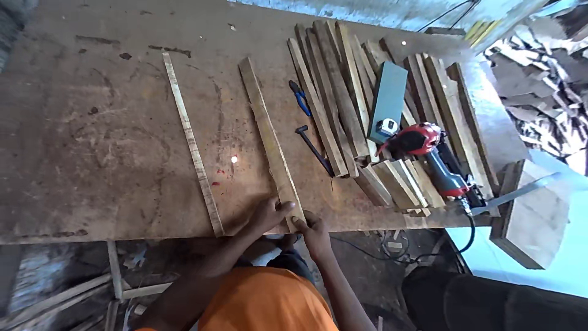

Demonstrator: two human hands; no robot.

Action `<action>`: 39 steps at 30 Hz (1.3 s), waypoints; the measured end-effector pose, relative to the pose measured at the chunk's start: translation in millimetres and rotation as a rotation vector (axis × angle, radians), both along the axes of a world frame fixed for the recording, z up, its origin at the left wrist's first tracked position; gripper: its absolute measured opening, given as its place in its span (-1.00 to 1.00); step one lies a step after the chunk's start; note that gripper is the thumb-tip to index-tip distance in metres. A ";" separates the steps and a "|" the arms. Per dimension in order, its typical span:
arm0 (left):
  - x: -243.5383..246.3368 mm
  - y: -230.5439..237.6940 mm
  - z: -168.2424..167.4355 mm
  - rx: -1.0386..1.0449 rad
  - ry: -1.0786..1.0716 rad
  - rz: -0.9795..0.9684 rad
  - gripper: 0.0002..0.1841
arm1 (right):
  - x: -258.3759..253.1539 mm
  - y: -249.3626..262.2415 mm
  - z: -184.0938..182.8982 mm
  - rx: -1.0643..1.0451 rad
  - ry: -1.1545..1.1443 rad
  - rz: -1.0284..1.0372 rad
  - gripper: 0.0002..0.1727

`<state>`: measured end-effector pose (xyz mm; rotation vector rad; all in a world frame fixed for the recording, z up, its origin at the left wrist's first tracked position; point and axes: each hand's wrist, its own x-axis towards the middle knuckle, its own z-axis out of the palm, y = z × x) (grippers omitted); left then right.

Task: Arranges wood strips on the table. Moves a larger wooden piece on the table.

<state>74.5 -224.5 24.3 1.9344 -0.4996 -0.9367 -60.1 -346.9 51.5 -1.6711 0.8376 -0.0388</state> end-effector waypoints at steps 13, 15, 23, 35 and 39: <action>-12.9 2.6 -5.7 -0.126 -0.244 0.197 -0.46 | -3.3 9.3 11.1 0.019 0.113 -0.034 -0.79; -17.8 12.3 -5.6 -0.122 -0.369 0.205 -0.51 | -4.5 15.4 8.0 0.038 0.128 -0.017 -0.78; -13.9 30.3 -14.1 -0.220 -0.844 0.117 -0.57 | -0.5 19.8 23.4 0.023 0.158 -0.009 -0.78; -21.1 51.5 -11.5 -0.122 -0.395 0.206 -0.48 | 4.8 18.2 14.3 0.046 0.189 0.021 -0.80; -19.8 48.1 0.6 -0.067 -0.116 0.364 -0.43 | 4.6 20.3 17.0 0.082 0.156 0.010 -0.82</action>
